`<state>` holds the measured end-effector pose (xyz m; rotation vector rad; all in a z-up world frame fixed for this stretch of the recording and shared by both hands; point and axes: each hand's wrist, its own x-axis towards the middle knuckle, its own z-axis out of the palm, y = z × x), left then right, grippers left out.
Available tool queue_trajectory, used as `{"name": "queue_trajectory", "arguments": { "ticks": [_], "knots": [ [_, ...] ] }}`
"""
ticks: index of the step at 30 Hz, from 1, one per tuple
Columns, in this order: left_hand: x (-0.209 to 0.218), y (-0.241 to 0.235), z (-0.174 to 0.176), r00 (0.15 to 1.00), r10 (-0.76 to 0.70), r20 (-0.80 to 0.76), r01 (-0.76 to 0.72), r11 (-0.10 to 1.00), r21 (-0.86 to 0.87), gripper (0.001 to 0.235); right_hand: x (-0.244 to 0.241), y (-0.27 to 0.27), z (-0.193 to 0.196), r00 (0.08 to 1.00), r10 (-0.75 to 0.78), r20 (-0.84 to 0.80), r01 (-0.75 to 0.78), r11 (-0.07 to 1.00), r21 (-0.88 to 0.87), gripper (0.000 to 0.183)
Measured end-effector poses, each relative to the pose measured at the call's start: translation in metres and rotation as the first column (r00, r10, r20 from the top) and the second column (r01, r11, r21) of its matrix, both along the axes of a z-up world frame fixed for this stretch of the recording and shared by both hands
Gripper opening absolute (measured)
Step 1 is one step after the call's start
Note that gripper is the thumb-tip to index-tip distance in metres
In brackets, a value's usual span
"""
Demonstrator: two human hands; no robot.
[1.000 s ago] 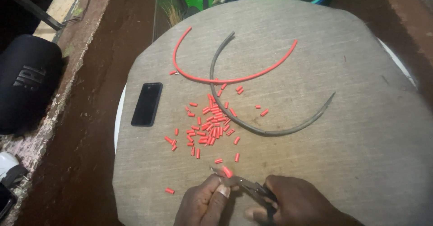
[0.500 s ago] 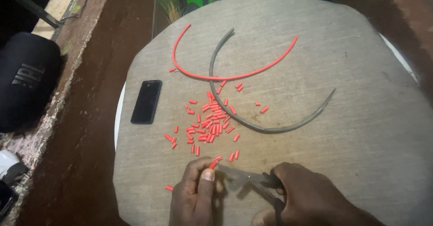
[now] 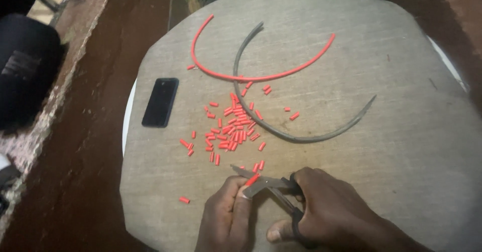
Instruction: Cutting a long red flexible tube into small segments using a pair of hand snips.
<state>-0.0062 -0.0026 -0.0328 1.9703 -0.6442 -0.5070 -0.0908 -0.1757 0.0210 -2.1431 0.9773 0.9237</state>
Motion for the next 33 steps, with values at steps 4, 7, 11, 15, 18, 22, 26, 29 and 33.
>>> {"name": "queue_trajectory", "arguments": {
  "ticks": [4, 7, 11, 15, 18, 22, 26, 29, 33],
  "knots": [
    [0.002, 0.001, -0.001, 0.998, -0.056, 0.034, 0.056, 0.998, 0.005, 0.033, -0.003, 0.001, -0.009, 1.0, 0.025, -0.006, -0.025, 0.999, -0.024, 0.078],
    [-0.002, 0.003, 0.005, 0.985, -0.137, 0.107, 0.141, 0.99, -0.027, 0.034, -0.005, 0.004, -0.01, 0.999, 0.047, -0.027, -0.047, 0.999, -0.022, 0.071],
    [-0.002, 0.002, 0.01, 0.983, -0.182, -0.013, 0.182, 0.983, -0.028, 0.028, -0.007, 0.005, -0.011, 0.999, 0.033, -0.032, -0.034, 0.999, -0.026, 0.063],
    [-0.004, 0.003, 0.002, 0.978, -0.197, -0.071, 0.197, 0.98, -0.01, 0.028, -0.012, 0.006, -0.012, 0.999, 0.014, -0.042, -0.015, 1.0, -0.024, 0.055],
    [-0.004, 0.001, 0.006, 0.984, -0.164, -0.075, 0.167, 0.986, 0.031, 0.029, -0.015, 0.007, -0.013, 0.999, 0.0, -0.043, -0.001, 1.0, -0.02, 0.051],
    [-0.008, 0.002, -0.002, 0.987, -0.16, -0.029, 0.162, 0.982, 0.095, 0.023, -0.019, 0.008, -0.018, 0.999, -0.006, -0.049, 0.006, 1.0, -0.014, 0.046],
    [-0.01, 0.0, -0.006, 0.986, -0.162, 0.03, 0.156, 0.976, 0.151, 0.024, -0.027, 0.002, -0.034, 1.0, -0.012, -0.02, 0.013, 1.0, 0.022, 0.046],
    [-0.01, 0.0, 0.0, 0.985, -0.174, 0.004, 0.169, 0.961, 0.218, 0.026, -0.027, -0.001, -0.035, 1.0, -0.022, -0.016, 0.023, 0.999, 0.033, 0.046],
    [-0.004, 0.001, 0.008, 0.972, -0.234, -0.036, 0.236, 0.955, 0.182, 0.024, -0.02, 0.001, -0.019, 0.999, -0.027, -0.02, 0.028, 0.999, 0.03, 0.046]
  ]
}}
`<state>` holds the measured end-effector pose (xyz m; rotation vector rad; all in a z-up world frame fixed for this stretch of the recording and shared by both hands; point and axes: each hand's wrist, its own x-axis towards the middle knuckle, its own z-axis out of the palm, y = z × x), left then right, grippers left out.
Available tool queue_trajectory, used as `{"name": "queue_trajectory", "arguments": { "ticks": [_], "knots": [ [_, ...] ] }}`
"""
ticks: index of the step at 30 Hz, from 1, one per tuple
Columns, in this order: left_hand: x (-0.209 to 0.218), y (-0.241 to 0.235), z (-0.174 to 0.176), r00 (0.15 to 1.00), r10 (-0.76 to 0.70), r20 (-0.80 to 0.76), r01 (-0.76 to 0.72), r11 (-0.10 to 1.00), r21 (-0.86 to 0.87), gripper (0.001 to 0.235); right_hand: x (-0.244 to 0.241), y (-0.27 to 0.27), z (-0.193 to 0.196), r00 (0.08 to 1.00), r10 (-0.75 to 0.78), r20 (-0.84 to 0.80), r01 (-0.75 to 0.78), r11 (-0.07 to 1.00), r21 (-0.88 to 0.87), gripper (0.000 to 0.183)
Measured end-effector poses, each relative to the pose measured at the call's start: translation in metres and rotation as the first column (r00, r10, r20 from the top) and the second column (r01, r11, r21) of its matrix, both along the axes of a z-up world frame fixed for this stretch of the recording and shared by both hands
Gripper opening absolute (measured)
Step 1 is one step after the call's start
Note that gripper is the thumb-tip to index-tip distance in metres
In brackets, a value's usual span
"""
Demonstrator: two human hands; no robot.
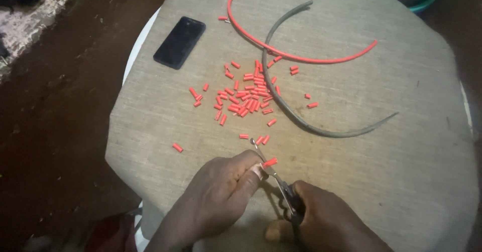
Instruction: Cutting a long red flexible tube into small segments using a pair of hand snips.
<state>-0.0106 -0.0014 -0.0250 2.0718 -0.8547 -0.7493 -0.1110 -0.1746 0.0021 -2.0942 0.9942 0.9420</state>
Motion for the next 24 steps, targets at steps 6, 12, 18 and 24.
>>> {"name": "queue_trajectory", "arguments": {
  "ticks": [6, 12, 18, 24],
  "knots": [
    [-0.004, -0.008, 0.002, 0.993, 0.092, -0.069, -0.086, 0.993, 0.086, 0.024, 0.003, 0.008, 0.002, 1.0, 0.014, 0.003, -0.014, 1.0, -0.011, 0.045],
    [-0.008, -0.006, -0.012, 0.996, 0.082, 0.037, -0.084, 0.995, 0.057, 0.027, 0.002, 0.006, 0.001, 0.999, 0.038, 0.011, -0.038, 0.999, -0.021, 0.045],
    [-0.01, -0.009, -0.018, 0.994, 0.108, 0.03, -0.11, 0.992, 0.062, 0.027, 0.002, 0.002, -0.003, 0.998, 0.051, 0.036, -0.05, 0.998, -0.023, 0.044],
    [-0.01, -0.007, -0.021, 0.986, 0.081, 0.146, -0.076, 0.996, -0.034, 0.028, -0.003, -0.004, -0.01, 0.998, 0.043, 0.044, -0.042, 0.999, -0.026, 0.044]
  ]
}}
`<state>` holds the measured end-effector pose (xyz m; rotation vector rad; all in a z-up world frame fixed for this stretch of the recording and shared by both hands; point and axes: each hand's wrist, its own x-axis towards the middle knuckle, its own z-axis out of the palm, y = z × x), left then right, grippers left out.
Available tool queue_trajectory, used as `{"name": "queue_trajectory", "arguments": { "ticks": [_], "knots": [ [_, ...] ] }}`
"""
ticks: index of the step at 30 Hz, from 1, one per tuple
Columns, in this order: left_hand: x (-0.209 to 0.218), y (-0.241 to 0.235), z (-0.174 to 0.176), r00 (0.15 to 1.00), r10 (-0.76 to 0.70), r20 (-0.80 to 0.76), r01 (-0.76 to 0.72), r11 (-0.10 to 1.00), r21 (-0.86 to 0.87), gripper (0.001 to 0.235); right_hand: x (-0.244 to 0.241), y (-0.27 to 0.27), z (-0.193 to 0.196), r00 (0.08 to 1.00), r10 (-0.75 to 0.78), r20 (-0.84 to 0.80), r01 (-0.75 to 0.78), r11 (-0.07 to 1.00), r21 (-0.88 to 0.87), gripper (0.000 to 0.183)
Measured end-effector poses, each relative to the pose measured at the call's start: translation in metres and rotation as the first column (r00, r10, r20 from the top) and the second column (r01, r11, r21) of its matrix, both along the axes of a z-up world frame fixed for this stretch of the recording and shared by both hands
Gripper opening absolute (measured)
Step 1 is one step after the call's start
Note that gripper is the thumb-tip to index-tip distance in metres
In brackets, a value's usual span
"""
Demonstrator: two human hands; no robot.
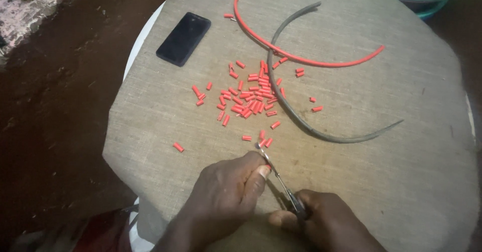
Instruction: Cutting a long red flexible tube into small segments using a pair of hand snips.
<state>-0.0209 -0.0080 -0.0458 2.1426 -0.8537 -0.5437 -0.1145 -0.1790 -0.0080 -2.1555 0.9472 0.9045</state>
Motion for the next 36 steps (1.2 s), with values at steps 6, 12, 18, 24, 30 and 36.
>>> {"name": "queue_trajectory", "arguments": {
  "ticks": [6, 12, 18, 24, 30, 36],
  "knots": [
    [0.006, 0.005, 0.012, 0.964, 0.069, -0.257, -0.092, 0.993, -0.079, 0.032, -0.004, -0.004, 0.003, 1.0, 0.006, 0.023, -0.006, 1.0, 0.005, 0.044],
    [-0.001, 0.005, 0.011, 0.967, 0.1, -0.235, -0.155, 0.961, -0.229, 0.033, 0.0, -0.009, 0.022, 0.999, -0.011, 0.043, 0.01, 1.0, 0.005, 0.044],
    [-0.006, 0.001, 0.01, 0.962, 0.127, -0.243, -0.183, 0.957, -0.225, 0.036, 0.004, 0.0, 0.035, 0.997, -0.036, 0.067, 0.036, 0.999, 0.001, 0.043],
    [0.007, 0.0, 0.01, 0.985, 0.05, -0.167, -0.092, 0.962, -0.257, 0.035, 0.025, 0.006, 0.049, 0.995, -0.047, 0.092, 0.048, 0.999, -0.001, 0.043],
    [0.025, -0.008, 0.02, 0.997, 0.042, -0.063, -0.056, 0.966, -0.252, 0.036, 0.047, 0.019, 0.072, 0.991, -0.035, 0.128, 0.035, 0.999, -0.002, 0.043],
    [0.05, -0.026, 0.039, 0.994, 0.089, -0.062, -0.097, 0.984, -0.149, 0.036, 0.067, 0.014, 0.074, 0.969, -0.136, 0.206, 0.127, 0.99, 0.055, 0.025]
  ]
}}
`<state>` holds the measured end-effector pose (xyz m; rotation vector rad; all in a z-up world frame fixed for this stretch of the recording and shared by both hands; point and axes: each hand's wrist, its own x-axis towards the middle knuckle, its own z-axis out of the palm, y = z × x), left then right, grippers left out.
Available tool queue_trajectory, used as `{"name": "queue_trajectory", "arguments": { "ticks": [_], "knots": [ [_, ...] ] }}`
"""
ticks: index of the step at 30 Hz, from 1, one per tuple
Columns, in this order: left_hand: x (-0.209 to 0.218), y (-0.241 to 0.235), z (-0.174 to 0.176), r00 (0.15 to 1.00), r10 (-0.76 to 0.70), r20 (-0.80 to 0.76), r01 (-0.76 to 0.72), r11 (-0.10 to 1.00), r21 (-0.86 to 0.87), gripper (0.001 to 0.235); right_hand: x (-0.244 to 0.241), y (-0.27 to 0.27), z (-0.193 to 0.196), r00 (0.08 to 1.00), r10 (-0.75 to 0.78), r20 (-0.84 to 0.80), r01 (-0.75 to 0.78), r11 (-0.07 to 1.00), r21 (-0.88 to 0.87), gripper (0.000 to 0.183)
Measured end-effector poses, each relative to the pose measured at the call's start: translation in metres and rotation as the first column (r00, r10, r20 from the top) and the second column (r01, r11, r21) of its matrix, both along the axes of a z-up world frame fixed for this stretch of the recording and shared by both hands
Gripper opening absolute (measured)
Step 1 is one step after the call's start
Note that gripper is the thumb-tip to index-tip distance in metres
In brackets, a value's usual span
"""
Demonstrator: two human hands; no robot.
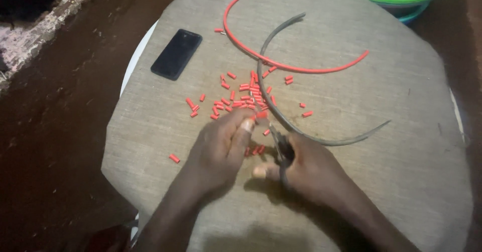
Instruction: Cutting a long red flexible tube into small segments using a pair of hand snips.
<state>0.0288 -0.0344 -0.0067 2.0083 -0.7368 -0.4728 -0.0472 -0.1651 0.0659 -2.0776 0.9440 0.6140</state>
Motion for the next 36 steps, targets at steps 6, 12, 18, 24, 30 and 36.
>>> {"name": "queue_trajectory", "arguments": {
  "ticks": [6, 12, 18, 24, 30, 36],
  "knots": [
    [0.04, -0.033, 0.028, 0.987, 0.047, 0.153, -0.014, 0.978, -0.21, 0.03, 0.037, -0.027, -0.01, 0.981, -0.007, 0.194, 0.013, 1.0, -0.028, 0.028],
    [0.088, -0.052, -0.013, 0.945, -0.152, 0.29, 0.22, 0.95, -0.219, 0.034, 0.036, -0.032, -0.019, 0.976, 0.031, 0.214, -0.026, 0.999, -0.025, 0.065],
    [0.074, -0.037, 0.006, 0.983, -0.126, 0.132, 0.137, 0.987, -0.08, 0.032, 0.04, -0.039, -0.02, 0.997, 0.0, 0.083, 0.003, 0.999, -0.04, 0.066],
    [0.086, -0.038, -0.028, 0.978, -0.149, 0.143, 0.163, 0.983, -0.087, 0.032, 0.045, -0.047, -0.027, 0.995, 0.078, 0.059, -0.072, 0.994, -0.088, 0.076],
    [0.072, -0.039, -0.013, 0.978, -0.162, 0.132, 0.178, 0.977, -0.119, 0.031, 0.047, -0.058, -0.033, 0.99, 0.129, 0.051, -0.123, 0.987, -0.101, 0.075],
    [0.074, -0.042, -0.013, 0.976, -0.17, 0.137, 0.189, 0.972, -0.139, 0.031, 0.049, -0.058, -0.035, 0.988, 0.128, 0.08, -0.119, 0.987, -0.112, 0.074]
  ]
}}
